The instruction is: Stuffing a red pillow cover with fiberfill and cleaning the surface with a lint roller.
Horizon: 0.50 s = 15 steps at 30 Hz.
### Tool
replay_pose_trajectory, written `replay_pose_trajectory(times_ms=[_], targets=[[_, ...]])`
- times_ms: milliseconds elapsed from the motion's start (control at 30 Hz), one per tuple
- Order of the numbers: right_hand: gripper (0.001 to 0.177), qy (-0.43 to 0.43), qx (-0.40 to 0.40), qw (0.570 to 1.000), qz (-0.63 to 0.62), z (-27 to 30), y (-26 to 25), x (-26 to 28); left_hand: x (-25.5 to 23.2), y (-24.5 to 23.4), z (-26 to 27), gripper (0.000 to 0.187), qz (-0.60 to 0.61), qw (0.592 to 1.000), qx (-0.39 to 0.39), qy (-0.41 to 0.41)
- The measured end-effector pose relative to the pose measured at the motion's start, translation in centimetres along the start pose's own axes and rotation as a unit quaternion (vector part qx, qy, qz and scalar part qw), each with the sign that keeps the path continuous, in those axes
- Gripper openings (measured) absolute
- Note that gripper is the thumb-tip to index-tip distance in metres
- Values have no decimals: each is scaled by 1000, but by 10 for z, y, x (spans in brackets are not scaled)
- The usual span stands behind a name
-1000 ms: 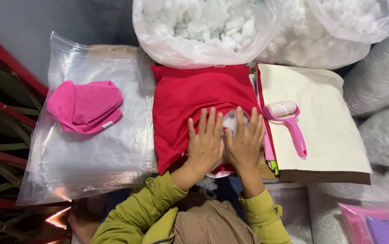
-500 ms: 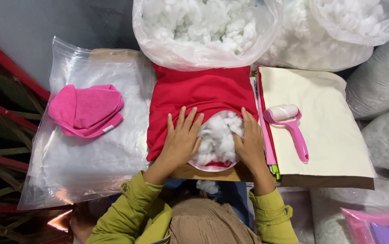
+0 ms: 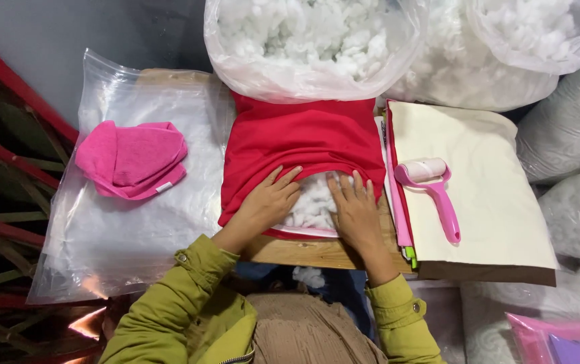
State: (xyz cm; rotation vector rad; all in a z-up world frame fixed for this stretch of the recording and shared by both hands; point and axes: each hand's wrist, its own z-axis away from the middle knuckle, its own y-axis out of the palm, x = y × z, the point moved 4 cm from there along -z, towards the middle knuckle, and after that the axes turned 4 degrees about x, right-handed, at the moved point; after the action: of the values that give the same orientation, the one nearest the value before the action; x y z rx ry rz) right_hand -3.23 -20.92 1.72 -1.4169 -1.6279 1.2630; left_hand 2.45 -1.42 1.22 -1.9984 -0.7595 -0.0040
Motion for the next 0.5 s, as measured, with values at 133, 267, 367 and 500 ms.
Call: replay_pose_trajectory(times_ms=[133,267,367,500], targets=[[79,4,10,996,-87,3,-20,-7,2,-24,4,29,54,998,1,17],[87,12,18,961,-274,7,-82,-3,-17,-75,-8,56,172,983,-47,-35],[64,30,-20,963,-269,3,-88,-1,-36,-92,-27,61,119,980,-58,-149],[67,92,-51,986,-131,-20,-23,16,-31,-36,-30,65,36,972,-38,-229]])
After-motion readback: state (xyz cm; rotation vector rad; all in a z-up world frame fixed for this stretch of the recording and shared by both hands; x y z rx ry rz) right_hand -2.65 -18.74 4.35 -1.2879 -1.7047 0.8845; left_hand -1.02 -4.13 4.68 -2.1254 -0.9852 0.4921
